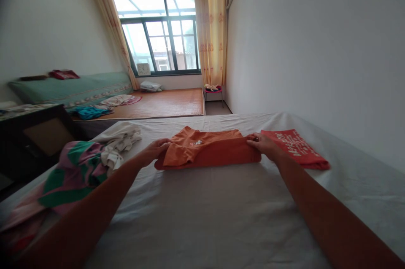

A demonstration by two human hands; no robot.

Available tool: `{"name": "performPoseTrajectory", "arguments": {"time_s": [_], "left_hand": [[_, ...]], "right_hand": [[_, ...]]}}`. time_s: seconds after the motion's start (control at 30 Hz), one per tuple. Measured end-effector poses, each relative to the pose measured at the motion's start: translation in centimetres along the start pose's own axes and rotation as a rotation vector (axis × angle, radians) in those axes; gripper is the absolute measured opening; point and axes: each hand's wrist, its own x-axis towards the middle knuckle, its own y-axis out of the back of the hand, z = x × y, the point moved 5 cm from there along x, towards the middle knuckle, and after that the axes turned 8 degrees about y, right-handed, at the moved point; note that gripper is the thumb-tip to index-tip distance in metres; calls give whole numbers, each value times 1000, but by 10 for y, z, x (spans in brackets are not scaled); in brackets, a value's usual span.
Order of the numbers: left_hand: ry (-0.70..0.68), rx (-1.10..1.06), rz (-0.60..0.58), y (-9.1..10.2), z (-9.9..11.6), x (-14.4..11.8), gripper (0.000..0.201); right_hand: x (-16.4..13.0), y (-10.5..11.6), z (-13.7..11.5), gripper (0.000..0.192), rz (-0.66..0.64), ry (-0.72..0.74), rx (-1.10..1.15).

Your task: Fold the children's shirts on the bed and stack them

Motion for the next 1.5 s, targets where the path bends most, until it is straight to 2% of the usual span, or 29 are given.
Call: {"name": "performPoseTrajectory", "arguments": {"time_s": [0.07, 0.13, 0.2, 0.27, 0.33, 0.37, 0.47, 0.53, 0.63, 0.7, 0.77, 0.83, 0.93, 1.07, 1.2, 1.23, 1.37, 1.43, 1.5], "left_hand": [[10, -73, 93, 5, -16, 9, 50], [29, -96, 130, 7, -30, 11, 53], [46, -87, 119, 7, -40, 8, 58], [25, -67, 40, 5, -41, 6, 66], [-28, -57, -15, 2, -37, 5, 71], [-58, -60, -2, 3, -36, 7, 70], [-117, -51, 134, 9, -36, 14, 61], [-111, 89, 210, 13, -41, 19, 53], [-111, 475, 299, 16, -47, 18, 43], [-191, 707, 382, 15, -42, 13, 45], [-323, 868, 414, 9, -32, 7, 48], [-446, 955, 344, -2, -22, 4, 46], [-534, 939, 199, -17, -14, 5, 33], [-546, 775, 188, -14, -13, 10, 33], [-482, 731, 49, -11, -22, 10, 34], [-467, 716, 62, -8, -22, 9, 36], [-421, 639, 291, 2, -13, 1, 37], [-420, 640, 297, -4, -9, -1, 35], [-427, 676, 245, -15, -9, -1, 33]], "right_hand": [[9, -7, 18, 40, 140, -65, -15], [10, -16, 33, 50, 163, -119, -21], [6, -21, 41, 61, 145, -118, -55], [3, -23, 40, 63, 115, -23, -130], [2, -23, 33, 54, 124, 113, -215], [2, -22, 29, 50, 154, 175, -244], [5, -19, 23, 44, 295, 273, -286], [7, -19, 24, 44, 315, 268, -343], [7, -24, 33, 46, 220, 164, -502], [5, -25, 38, 49, 178, 96, -594], [3, -24, 40, 49, 170, 64, -630], [2, -25, 39, 45, 157, 64, -627], [1, -26, 34, 40, 139, 86, -609], [-2, -26, 32, 36, 130, 102, -602], [-3, -24, 34, 36, 148, 111, -651], [-3, -23, 31, 36, 170, 141, -679], [-3, -35, -3, 38, 274, 362, -749], [-3, -58, -28, 37, 196, 461, -707], [-5, -92, -55, 35, 27, 559, -640]]}}
